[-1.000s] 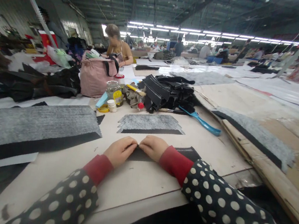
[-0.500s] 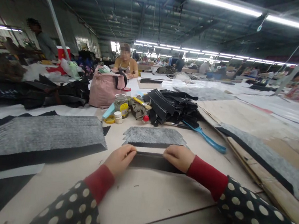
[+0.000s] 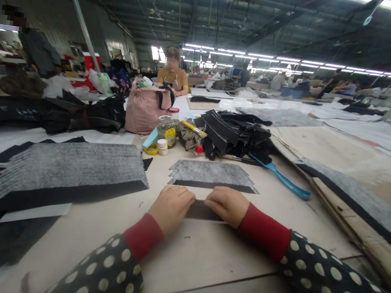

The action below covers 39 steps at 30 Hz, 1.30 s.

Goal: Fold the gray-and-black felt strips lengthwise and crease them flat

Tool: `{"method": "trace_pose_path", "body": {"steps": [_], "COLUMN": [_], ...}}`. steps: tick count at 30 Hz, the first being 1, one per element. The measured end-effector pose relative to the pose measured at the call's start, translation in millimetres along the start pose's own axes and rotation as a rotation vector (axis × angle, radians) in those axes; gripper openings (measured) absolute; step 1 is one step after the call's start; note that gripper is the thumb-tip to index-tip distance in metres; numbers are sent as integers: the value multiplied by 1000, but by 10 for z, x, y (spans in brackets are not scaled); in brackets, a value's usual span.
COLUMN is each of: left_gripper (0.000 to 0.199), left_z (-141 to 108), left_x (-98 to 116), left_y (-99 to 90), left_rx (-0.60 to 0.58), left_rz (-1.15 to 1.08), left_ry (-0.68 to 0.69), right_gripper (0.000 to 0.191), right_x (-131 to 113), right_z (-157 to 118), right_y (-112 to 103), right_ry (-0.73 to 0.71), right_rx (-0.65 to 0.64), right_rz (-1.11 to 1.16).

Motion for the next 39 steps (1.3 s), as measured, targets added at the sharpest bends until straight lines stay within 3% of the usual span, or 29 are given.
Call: {"method": "trace_pose_path", "body": {"steps": [5,10,12,14,16,17,19,21,22,24,27,30,33,36,39], "left_gripper": [23,22,21,26,30,31,31,31,30,28,25,23,23,23,22], "left_z": [4,13,2,-18,-35,-36,-24,-3,6,23,39,41,52,154,417], "left_x": [-76,-158,-193,-215,-219,-217,-213,-221,-230,-253,-278,-285,-271,-180,46], "left_y": [-14,-24,-68,-127,-158,-149,-77,38,97,191,255,264,278,310,350], "left_rx": [20,54,159,339,472,481,391,247,187,105,41,17,31,26,-38], "left_rz": [-4,-59,-59,-27,2,2,-28,-75,-97,-135,-159,-164,-154,-101,26], "left_ry": [-28,-64,-87,-103,-104,-92,-52,-20,-18,-32,-47,-28,10,67,163], "right_gripper": [25,25,24,23,22,21,19,23,28,35,32,23,25,29,28], "right_x": [117,191,237,335,509,624,890,1143,1239,1345,1261,1001,822,859,1069], "right_z": [-95,-162,-106,19,217,338,600,825,902,963,801,449,106,-85,-161], "right_y": [-136,-250,-310,-434,-656,-803,-1139,-1470,-1598,-1703,-1455,-914,-437,-205,-160], "right_ry": [119,80,36,28,93,151,296,407,416,425,366,150,96,174,294], "right_rx": [-94,-39,-11,61,186,252,348,525,637,711,649,424,279,315,443], "right_rz": [-90,-28,21,45,95,125,145,86,43,23,21,-69,-82,-14,86]}}
Point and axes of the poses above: each hand's wrist, its own z-axis towards the middle knuckle, its own y-axis out of the palm, x = y × z, the point moved 1 cm from there along z, towards the middle knuckle, and after that the axes turned 5 degrees about -x, right-handed, at the moved point
